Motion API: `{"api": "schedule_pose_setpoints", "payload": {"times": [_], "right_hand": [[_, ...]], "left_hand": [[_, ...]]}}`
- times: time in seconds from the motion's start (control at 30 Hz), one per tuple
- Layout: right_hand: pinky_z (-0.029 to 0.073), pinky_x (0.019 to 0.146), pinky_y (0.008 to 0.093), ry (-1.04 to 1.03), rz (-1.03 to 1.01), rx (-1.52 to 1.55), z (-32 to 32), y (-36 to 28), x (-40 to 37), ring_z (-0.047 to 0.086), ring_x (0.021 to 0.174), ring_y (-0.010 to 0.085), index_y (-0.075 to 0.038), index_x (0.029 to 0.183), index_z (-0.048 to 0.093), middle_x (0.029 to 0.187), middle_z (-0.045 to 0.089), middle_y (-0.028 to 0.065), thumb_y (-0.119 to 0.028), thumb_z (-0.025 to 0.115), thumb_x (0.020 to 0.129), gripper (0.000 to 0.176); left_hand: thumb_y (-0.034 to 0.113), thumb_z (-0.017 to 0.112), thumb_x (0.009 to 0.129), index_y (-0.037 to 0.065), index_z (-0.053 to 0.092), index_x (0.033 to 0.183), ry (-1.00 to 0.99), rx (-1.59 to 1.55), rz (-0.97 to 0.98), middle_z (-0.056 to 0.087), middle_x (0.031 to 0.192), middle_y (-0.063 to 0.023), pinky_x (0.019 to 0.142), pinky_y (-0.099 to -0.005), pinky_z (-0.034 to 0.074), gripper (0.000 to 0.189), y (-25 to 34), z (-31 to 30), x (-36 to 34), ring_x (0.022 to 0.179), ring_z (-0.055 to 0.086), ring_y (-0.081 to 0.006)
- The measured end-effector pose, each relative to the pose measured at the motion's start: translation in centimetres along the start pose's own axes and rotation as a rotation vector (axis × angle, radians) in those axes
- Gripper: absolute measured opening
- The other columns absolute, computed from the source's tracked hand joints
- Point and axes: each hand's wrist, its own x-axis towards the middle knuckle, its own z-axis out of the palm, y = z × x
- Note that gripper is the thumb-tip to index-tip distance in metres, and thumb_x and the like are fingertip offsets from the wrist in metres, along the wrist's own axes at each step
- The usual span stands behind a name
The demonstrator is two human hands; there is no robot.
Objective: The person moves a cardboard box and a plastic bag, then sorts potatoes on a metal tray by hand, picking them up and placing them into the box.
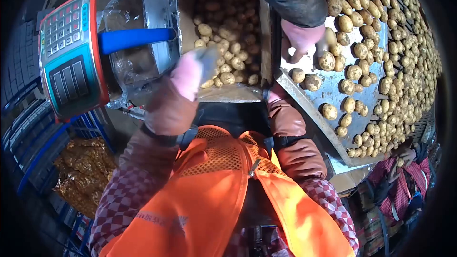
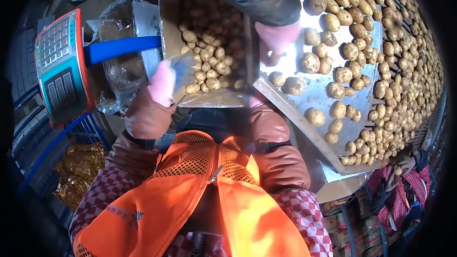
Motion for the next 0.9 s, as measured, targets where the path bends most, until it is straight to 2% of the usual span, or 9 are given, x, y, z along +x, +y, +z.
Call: {"api": "schedule_pose_setpoints", "payload": {"times": [0.2,0.3,0.37,0.4,0.47,0.53,0.67,0.77,0.9], "right_hand": [[0.053,0.08,0.0362,-0.002,0.056,0.061,-3.8,2.7,-3.9,0.067,0.093,0.024,-0.004,0.125,0.065,0.109,0.07,0.0093,-0.013,0.068,0.095,0.032],[0.053,0.081,0.0362,-0.009,0.069,0.07,-5.3,2.7,-5.5,0.067,0.094,0.0242,-0.004,0.125,0.065,0.111,0.069,0.0094,-0.013,0.068,0.094,0.032],[0.053,0.081,0.0361,-0.031,0.048,0.059,-5.0,1.7,-5.6,0.067,0.095,0.0243,-0.004,0.125,0.065,0.111,0.069,0.0096,-0.013,0.068,0.094,0.032],[0.053,0.082,0.0361,-0.049,0.025,0.052,-4.2,0.8,-4.7,0.067,0.095,0.0243,-0.004,0.125,0.065,0.112,0.069,0.0096,-0.012,0.068,0.094,0.032],[0.053,0.083,0.0361,-0.087,-0.043,0.028,-0.9,-1.7,-1.6,0.067,0.096,0.0245,-0.004,0.125,0.065,0.112,0.069,0.0097,-0.012,0.068,0.094,0.032],[0.053,0.083,0.0361,-0.107,-0.105,0.009,3.2,-4.2,1.9,0.067,0.096,0.0246,-0.004,0.125,0.065,0.113,0.069,0.0098,-0.012,0.068,0.094,0.033],[0.052,0.085,0.0361,-0.077,-0.145,0.023,5.4,-5.6,6.1,0.067,0.098,0.0248,-0.004,0.125,0.064,0.115,0.069,0.0101,-0.011,0.068,0.094,0.033],[0.052,0.086,0.036,-0.047,-0.109,0.05,2.4,-3.1,6.1,0.067,0.099,0.025,-0.004,0.126,0.064,0.116,0.068,0.0102,-0.01,0.068,0.093,0.033],[0.052,0.087,0.036,-0.022,-0.018,0.084,-2.3,0.4,0.2,0.067,0.1,0.0253,-0.003,0.126,0.064,0.117,0.068,0.0105,-0.01,0.069,0.093,0.034]], "left_hand": [[0.045,0.056,0.1,0.004,0.071,0.105,-0.017,0.558,-0.014,0.073,0.083,-0.0135,0.071,-0.0349,0.055,0.044,12.7,4.8,0.5,0.08,0.07,-0.0217],[0.046,0.056,0.1,0.002,0.068,0.113,-0.43,0.188,-0.043,0.072,0.095,-0.0137,0.072,-0.0324,0.056,0.048,13.0,3.5,1.0,0.083,0.07,-0.0204],[0.031,0.056,0.102,0.001,0.053,0.138,-0.696,-0.165,0.769,0.061,0.13,-0.0145,0.083,-0.0346,0.056,0.047,18.0,7.3,-4.4,0.104,0.066,-0.0234],[0.027,0.056,0.102,0.001,0.054,0.137,-0.805,-0.534,0.137,0.061,0.132,-0.0137,0.086,-0.035,0.055,0.043,18.9,8.5,-5.1,0.109,0.064,-0.0242],[0.031,0.053,0.101,-0.002,0.05,0.141,-0.601,-0.54,0.105,0.059,0.137,-0.0182,0.104,-0.0353,0.049,0.052,15.2,8.2,-1.9,0.12,0.061,-0.0273],[0.023,0.051,0.101,0.005,0.063,0.13,-0.328,0.511,0.012,0.07,0.118,-0.0151,0.104,-0.0369,0.049,0.036,8.0,7.6,1.6,0.115,0.065,-0.0253],[0.018,0.066,0.087,0.025,0.036,0.155,-0.512,1.747,0.389,0.022,0.165,-0.013,0.113,-0.0562,0.039,0.074,0.5,8.7,-1.1,0.149,0.029,-0.0383],[0.021,0.069,0.085,0.029,0.032,0.156,-0.713,1.826,0.563,0.018,0.166,-0.0122,0.111,-0.068,0.032,0.081,2.0,8.3,2.9,0.154,0.015,-0.0327],[0.034,0.074,0.084,0.034,0.033,0.155,-0.496,1.596,0.582,0.023,0.164,-0.0153,0.114,-0.0566,0.036,0.082,1.8,7.1,11.7,0.148,0.03,-0.0348]]}}
